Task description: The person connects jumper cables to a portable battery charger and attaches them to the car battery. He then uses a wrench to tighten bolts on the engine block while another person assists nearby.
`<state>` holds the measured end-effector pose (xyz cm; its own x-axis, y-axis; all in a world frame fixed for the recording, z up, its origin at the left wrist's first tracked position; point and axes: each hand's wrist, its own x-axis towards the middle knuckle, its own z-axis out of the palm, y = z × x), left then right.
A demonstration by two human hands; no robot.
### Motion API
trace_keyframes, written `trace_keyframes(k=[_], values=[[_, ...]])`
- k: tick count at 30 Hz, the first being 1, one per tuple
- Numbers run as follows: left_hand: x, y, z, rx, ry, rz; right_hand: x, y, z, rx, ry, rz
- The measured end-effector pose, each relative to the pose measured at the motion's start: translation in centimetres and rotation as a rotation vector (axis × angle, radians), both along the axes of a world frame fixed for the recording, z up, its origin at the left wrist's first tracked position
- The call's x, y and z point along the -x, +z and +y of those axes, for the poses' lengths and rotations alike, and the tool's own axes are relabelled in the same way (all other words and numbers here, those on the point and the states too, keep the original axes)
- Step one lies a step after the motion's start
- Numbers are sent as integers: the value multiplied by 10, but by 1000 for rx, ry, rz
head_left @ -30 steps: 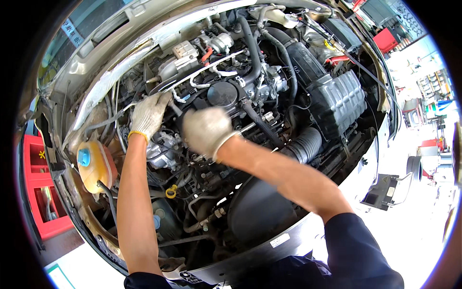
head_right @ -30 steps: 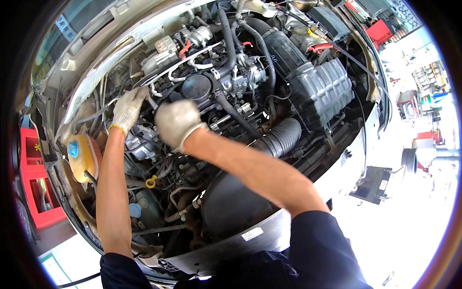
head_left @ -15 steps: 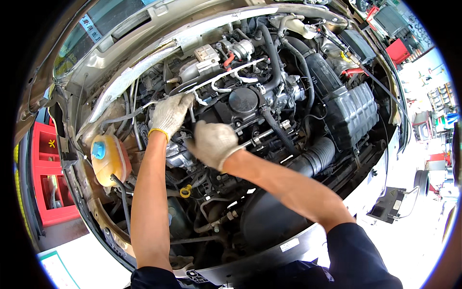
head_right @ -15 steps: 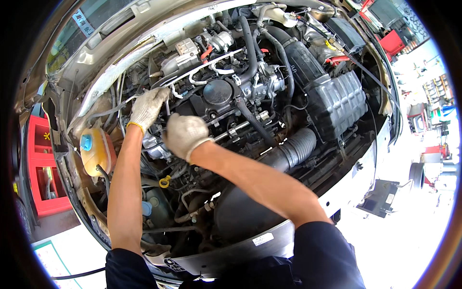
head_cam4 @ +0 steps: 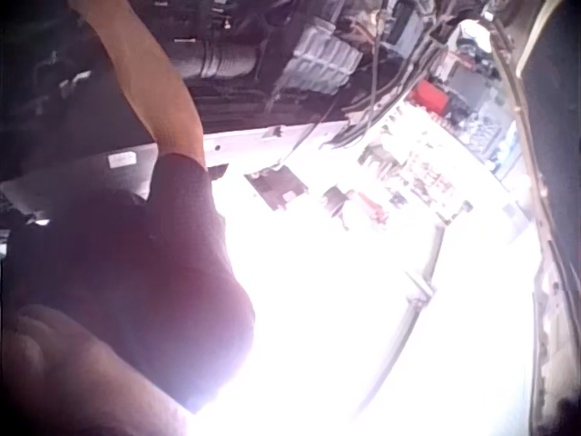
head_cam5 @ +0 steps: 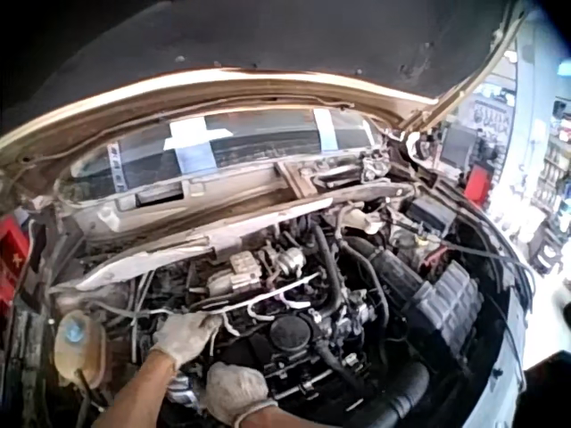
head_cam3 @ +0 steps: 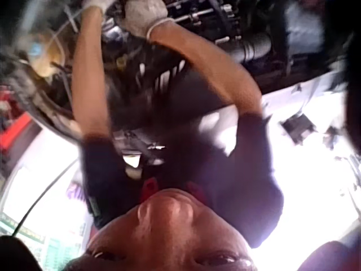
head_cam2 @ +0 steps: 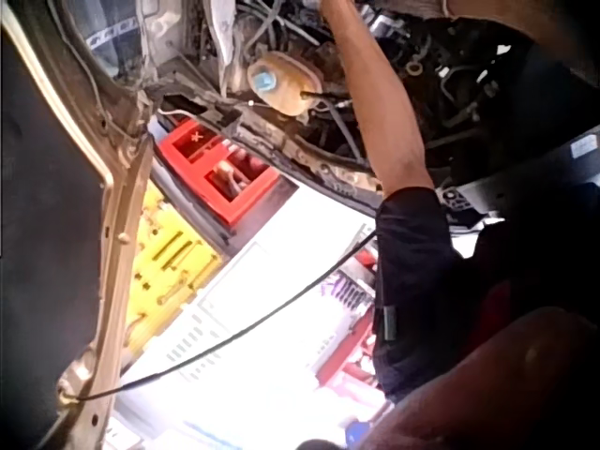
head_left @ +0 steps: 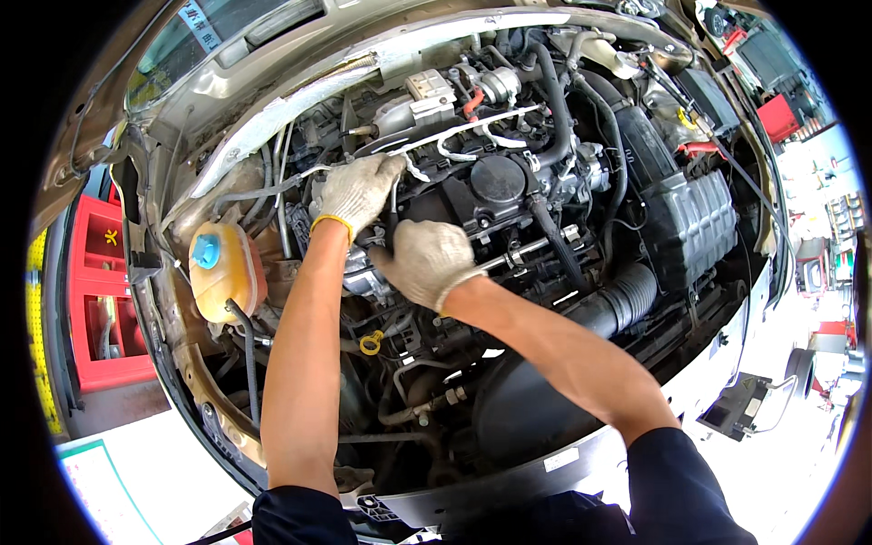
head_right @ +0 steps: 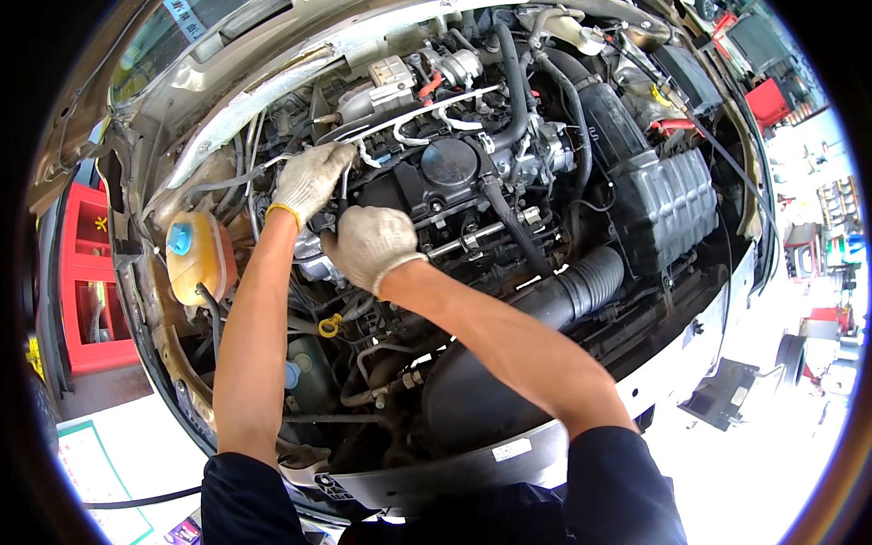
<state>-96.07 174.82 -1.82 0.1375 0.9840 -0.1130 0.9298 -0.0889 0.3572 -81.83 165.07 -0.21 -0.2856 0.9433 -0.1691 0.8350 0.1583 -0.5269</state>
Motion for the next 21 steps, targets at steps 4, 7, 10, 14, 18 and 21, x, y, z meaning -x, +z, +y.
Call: trace_keyframes(k=[4, 7, 10, 14, 18, 21], values=[[17, -7, -4, 48, 20, -10, -34, 7, 19, 98, 59, -209], [8, -5, -3, 15, -32, 12, -94, -3, 48, -307, 73, -268], [4, 0, -1, 5, -47, 8, -78, 12, 47, -142, 188, -383], [10, -2, -2, 82, -48, -29, -25, -4, -2, 23, 2, -76], [11, -11, 4, -28, -50, -34, 0, -16, -6, 125, -112, 127], [35, -23, 0, -98, -101, 76, -28, 16, 13, 216, 36, -180]])
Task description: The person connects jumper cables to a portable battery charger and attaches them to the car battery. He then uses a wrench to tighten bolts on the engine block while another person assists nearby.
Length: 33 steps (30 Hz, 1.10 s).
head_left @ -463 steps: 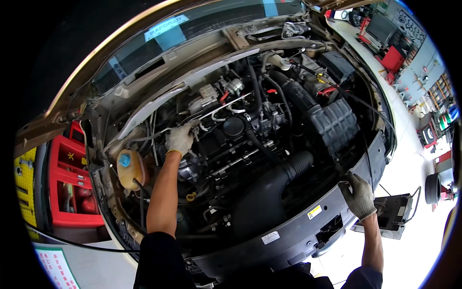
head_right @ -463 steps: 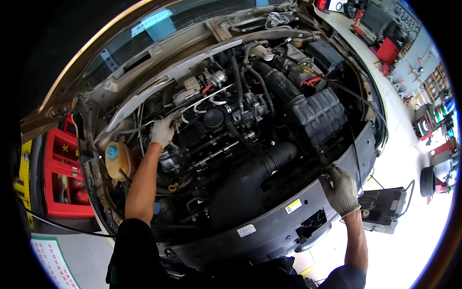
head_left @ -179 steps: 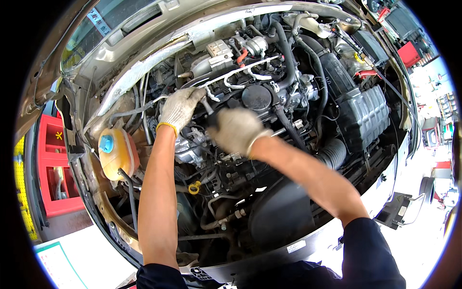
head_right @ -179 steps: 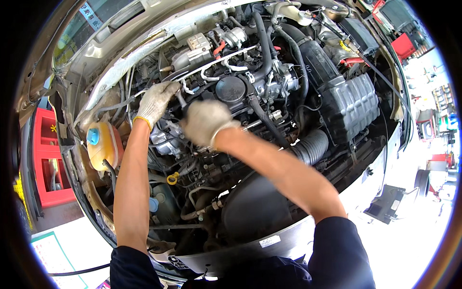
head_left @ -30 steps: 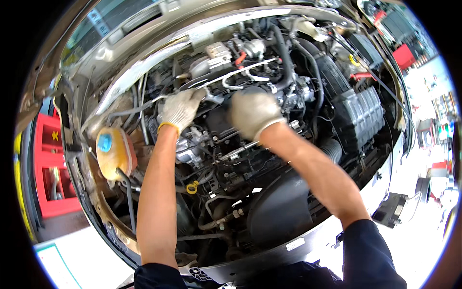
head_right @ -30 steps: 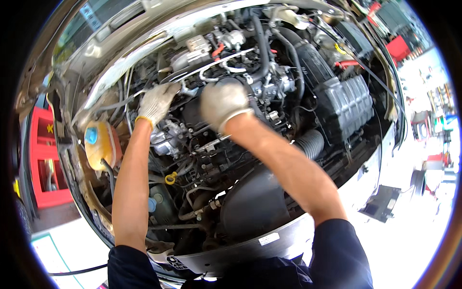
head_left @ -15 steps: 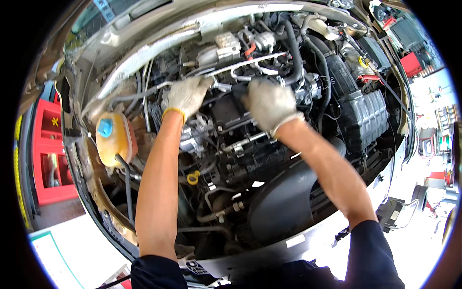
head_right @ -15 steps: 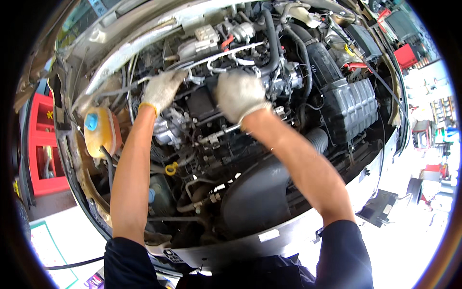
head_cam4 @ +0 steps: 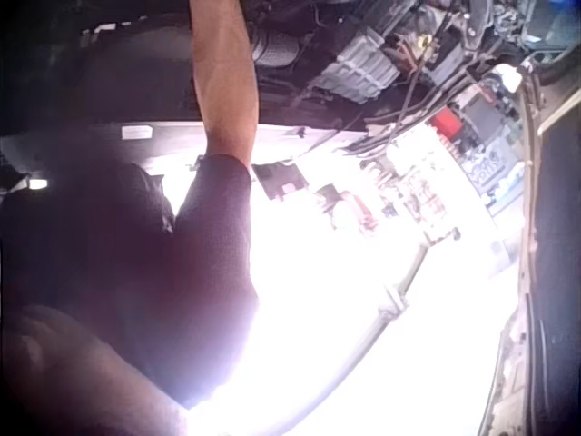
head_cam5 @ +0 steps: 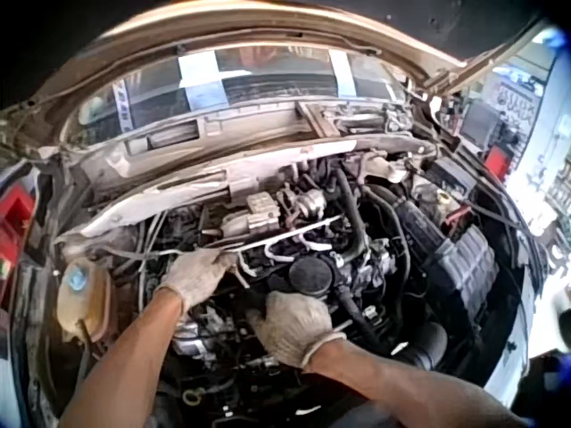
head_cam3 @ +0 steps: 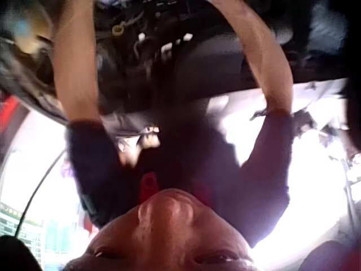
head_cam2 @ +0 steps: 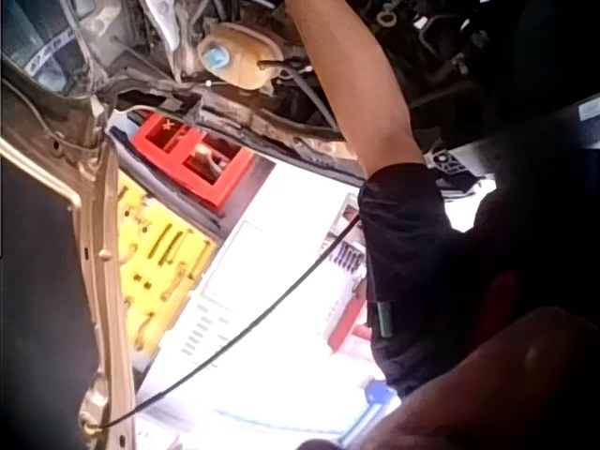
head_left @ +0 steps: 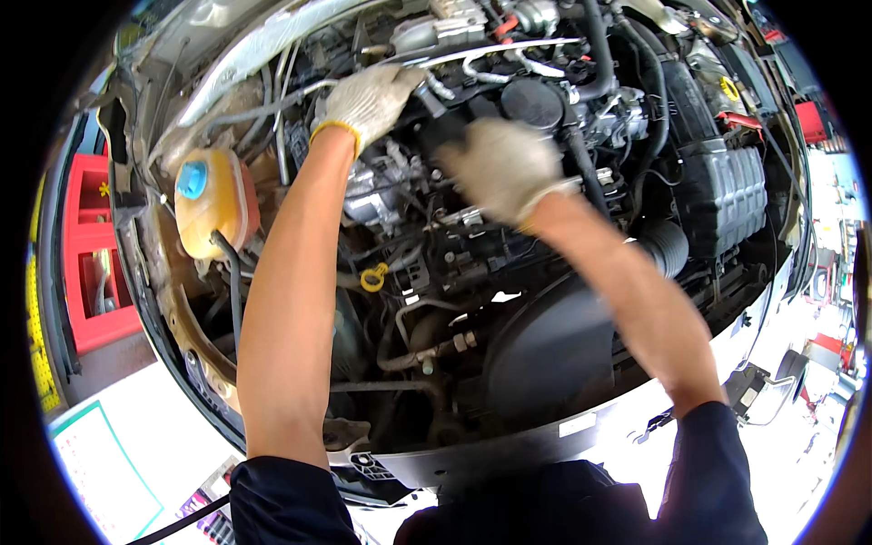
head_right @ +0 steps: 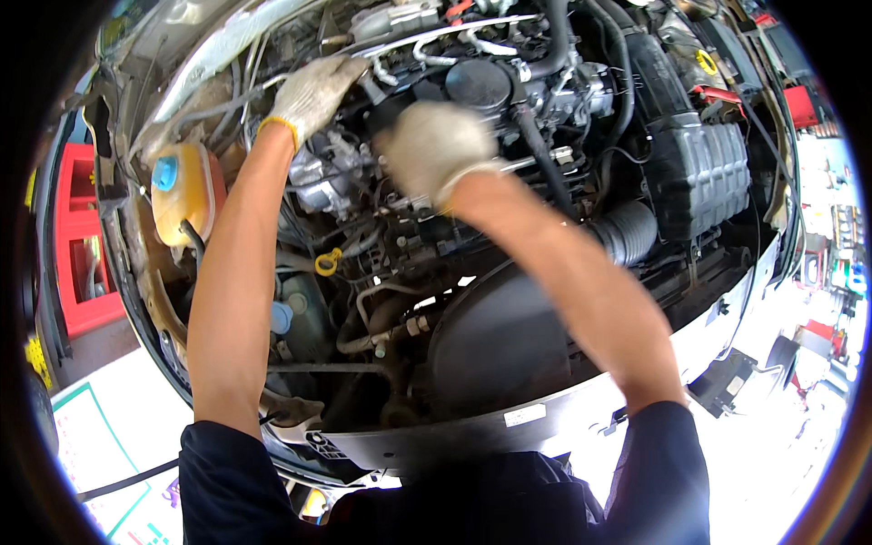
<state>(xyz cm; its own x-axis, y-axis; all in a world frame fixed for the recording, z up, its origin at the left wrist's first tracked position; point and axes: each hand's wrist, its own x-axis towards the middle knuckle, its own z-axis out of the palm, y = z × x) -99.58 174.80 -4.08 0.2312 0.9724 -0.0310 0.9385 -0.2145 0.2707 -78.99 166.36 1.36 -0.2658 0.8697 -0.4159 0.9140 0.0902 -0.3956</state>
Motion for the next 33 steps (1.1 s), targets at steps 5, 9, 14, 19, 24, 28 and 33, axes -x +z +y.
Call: trace_keyframes(k=[5, 9, 14, 19, 24, 28, 33], values=[[-38, 21, -3, 98, -5, 62, -80, -22, 39, -367, 41, -146], [-24, 19, -6, 77, -24, 73, -67, 0, 31, 179, -165, 275], [-28, 18, -5, 48, -49, 112, -75, -23, 41, 451, -287, 526], [-28, 19, -3, 31, -99, 124, -62, -18, 22, 407, -368, 624], [-34, 23, -5, 135, -34, 75, -31, -32, -5, 348, -411, 633], [-32, 20, -5, 84, 6, 67, -7, -42, -21, 260, -498, 666], [-17, 14, 7, 72, -109, 11, 31, -65, -34, 22, -522, 614]])
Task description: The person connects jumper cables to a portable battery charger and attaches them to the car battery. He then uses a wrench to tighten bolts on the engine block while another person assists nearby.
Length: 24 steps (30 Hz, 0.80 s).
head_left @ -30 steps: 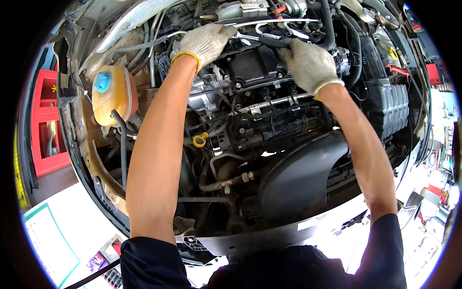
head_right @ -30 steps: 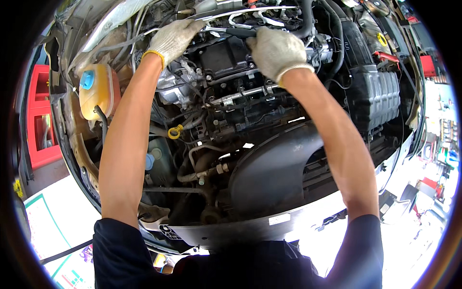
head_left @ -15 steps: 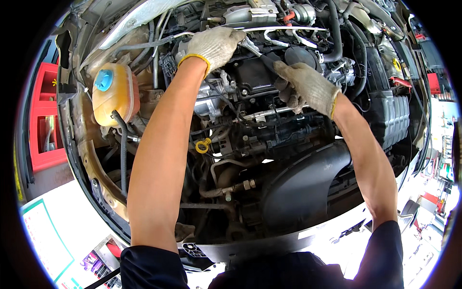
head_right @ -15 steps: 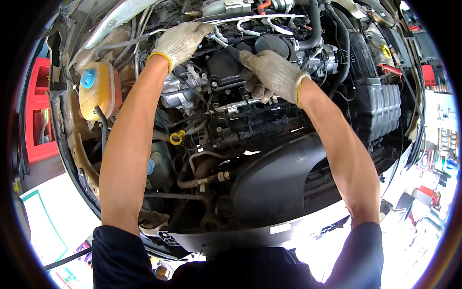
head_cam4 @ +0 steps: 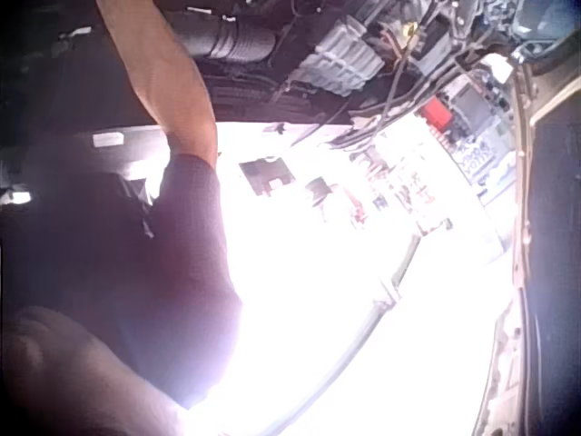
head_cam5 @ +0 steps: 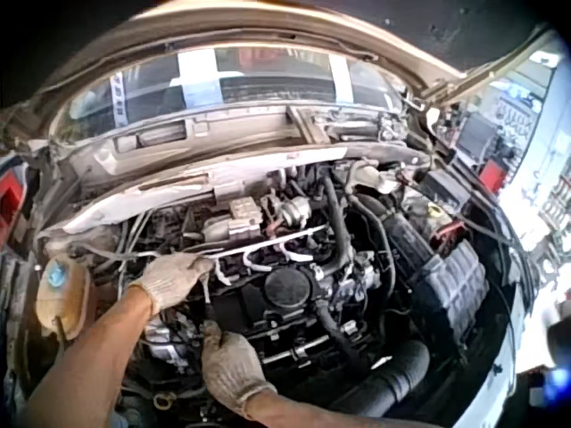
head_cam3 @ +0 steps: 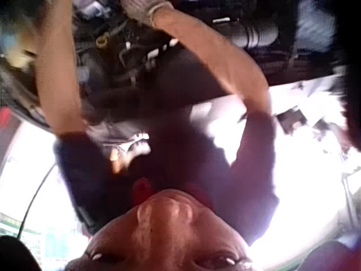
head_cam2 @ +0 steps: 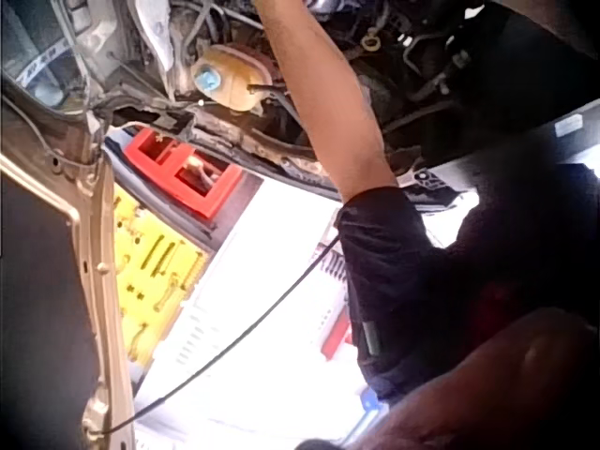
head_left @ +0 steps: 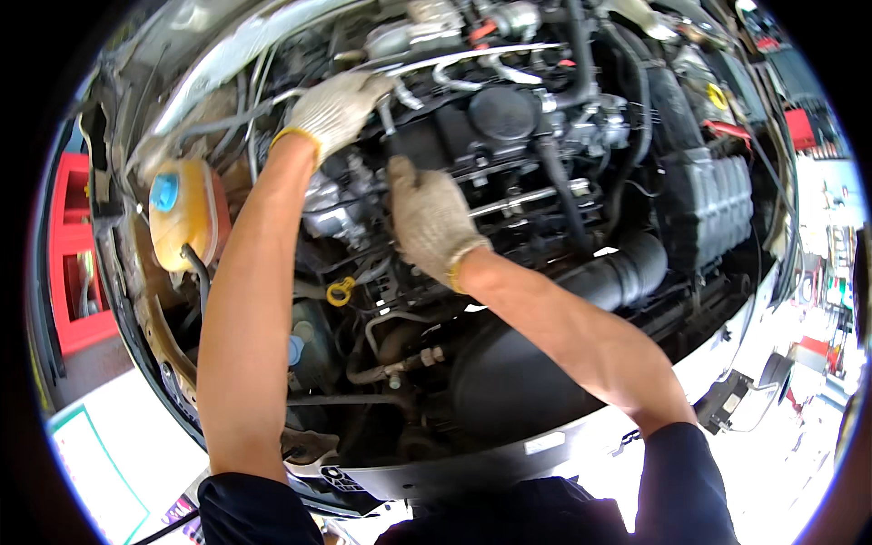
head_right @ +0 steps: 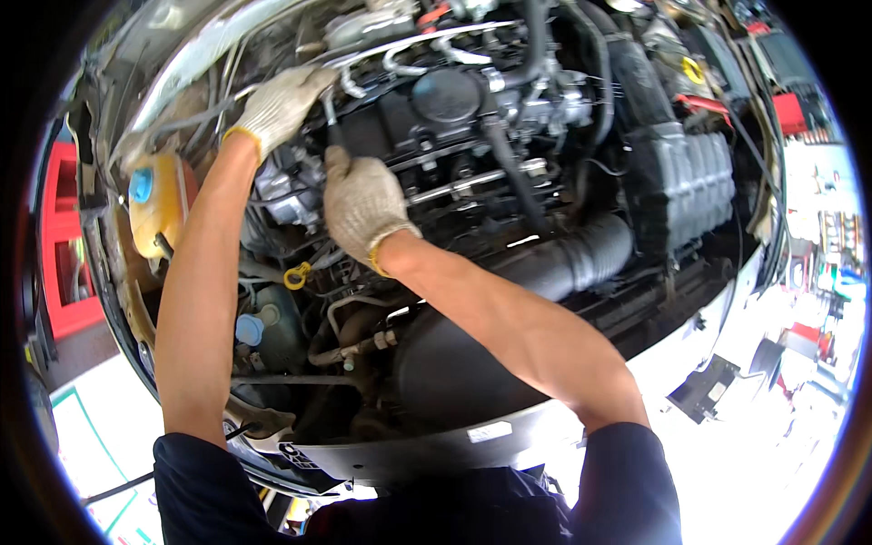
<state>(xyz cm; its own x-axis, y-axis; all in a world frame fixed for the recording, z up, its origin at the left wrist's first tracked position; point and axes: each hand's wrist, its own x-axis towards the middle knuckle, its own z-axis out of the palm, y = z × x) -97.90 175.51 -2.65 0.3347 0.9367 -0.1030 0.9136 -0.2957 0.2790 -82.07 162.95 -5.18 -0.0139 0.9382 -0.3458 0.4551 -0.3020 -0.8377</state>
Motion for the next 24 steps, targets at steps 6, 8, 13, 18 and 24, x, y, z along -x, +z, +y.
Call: trace_keyframes(k=[6, 8, 13, 18, 24], values=[[-1, -2, -1, 142, 190, 13, -90, 48, 50, -133, 387, -401], [4, 0, -2, 66, 135, -6, -87, 54, 53, 234, 475, -167], [-11, -2, -10, 7, 200, -31, -64, 26, 58, 670, 155, 800], [-15, -3, -14, -24, 219, -18, -22, 23, 65, 540, -135, 751], [-24, 6, -15, -36, 76, 61, -15, 10, 59, 323, -179, 583]])
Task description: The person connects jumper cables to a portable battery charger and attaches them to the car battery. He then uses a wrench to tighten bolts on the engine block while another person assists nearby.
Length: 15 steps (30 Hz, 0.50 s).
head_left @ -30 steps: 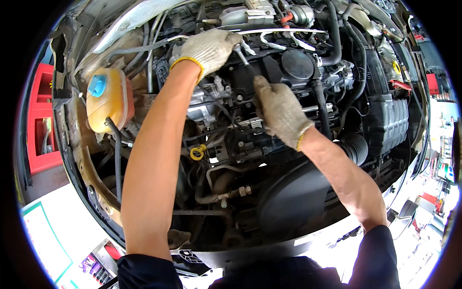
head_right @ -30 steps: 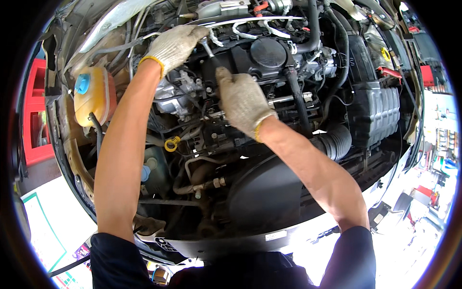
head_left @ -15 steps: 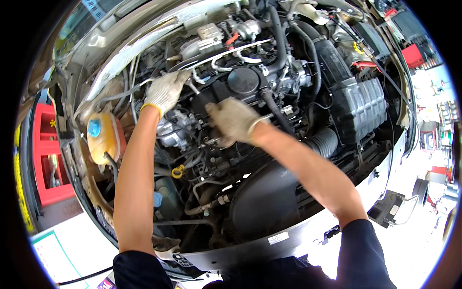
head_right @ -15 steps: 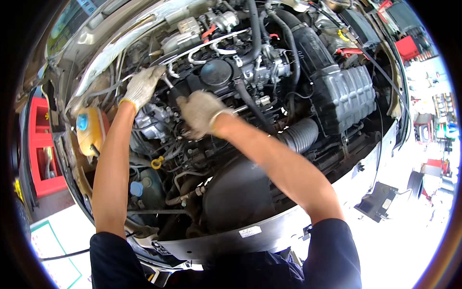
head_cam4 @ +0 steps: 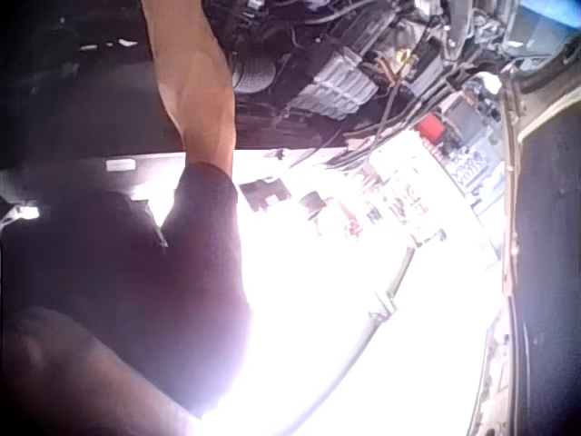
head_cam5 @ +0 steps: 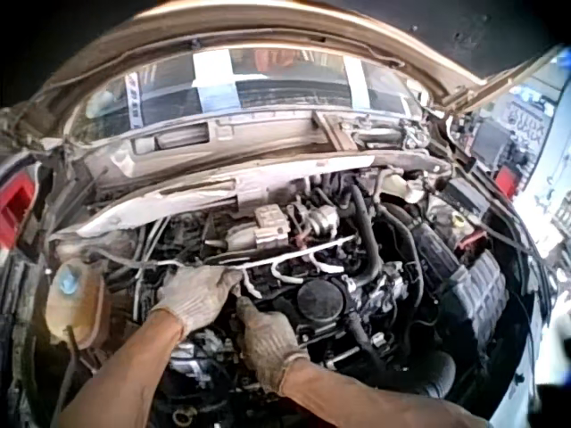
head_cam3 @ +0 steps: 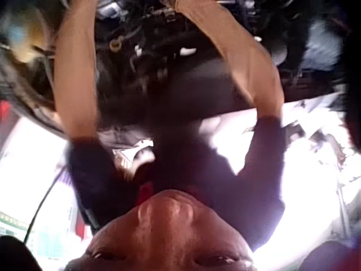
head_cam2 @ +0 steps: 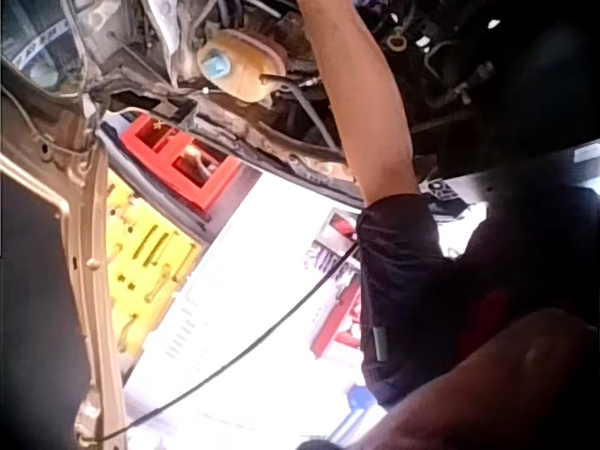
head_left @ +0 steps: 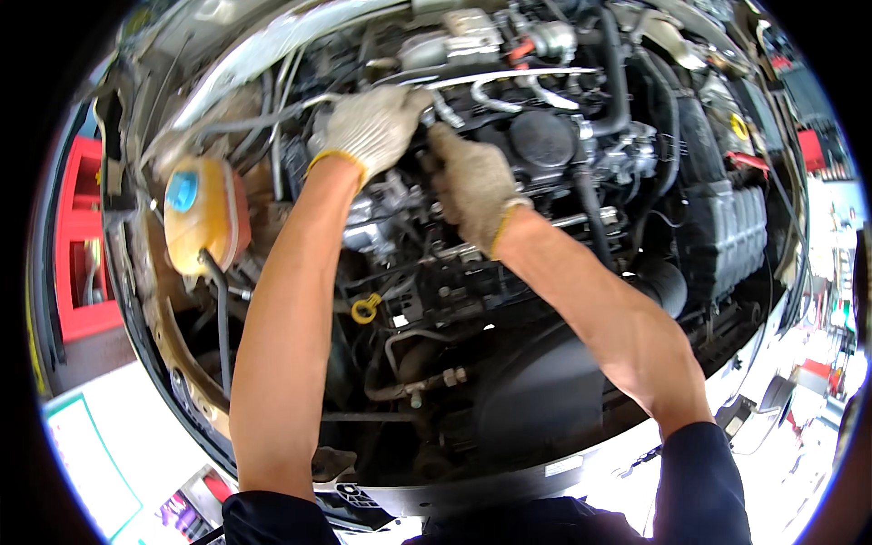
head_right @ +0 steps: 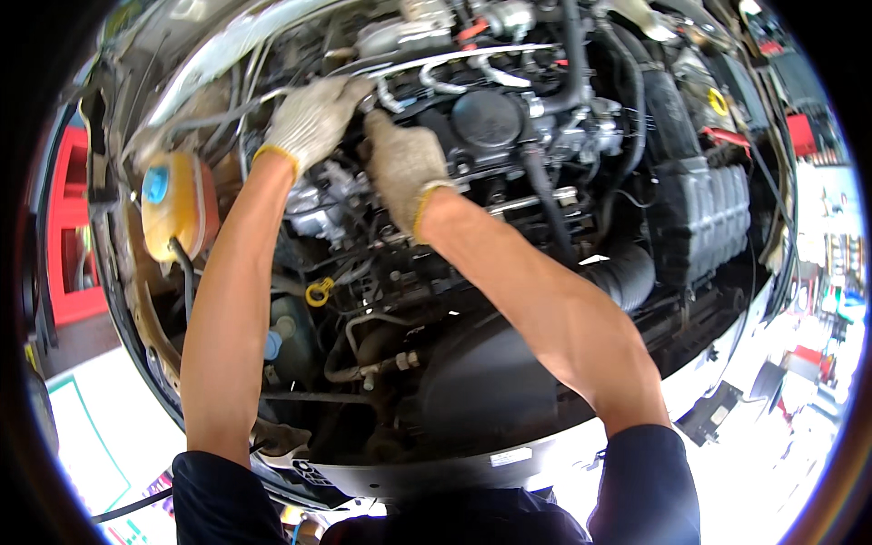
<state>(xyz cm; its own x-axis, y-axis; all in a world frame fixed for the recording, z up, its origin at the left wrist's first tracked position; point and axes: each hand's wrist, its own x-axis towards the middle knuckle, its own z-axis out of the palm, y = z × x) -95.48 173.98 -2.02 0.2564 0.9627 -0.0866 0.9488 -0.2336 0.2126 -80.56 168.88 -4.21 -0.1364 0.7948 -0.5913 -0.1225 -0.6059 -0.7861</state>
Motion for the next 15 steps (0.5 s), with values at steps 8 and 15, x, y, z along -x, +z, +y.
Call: trace_keyframes(k=[8, 15], values=[[19, -17, 3, -111, -16, -158, 36, -23, -7, -229, -32, -137], [13, -13, 12, 35, 94, -121, 8, -27, 19, -448, 351, -657]])
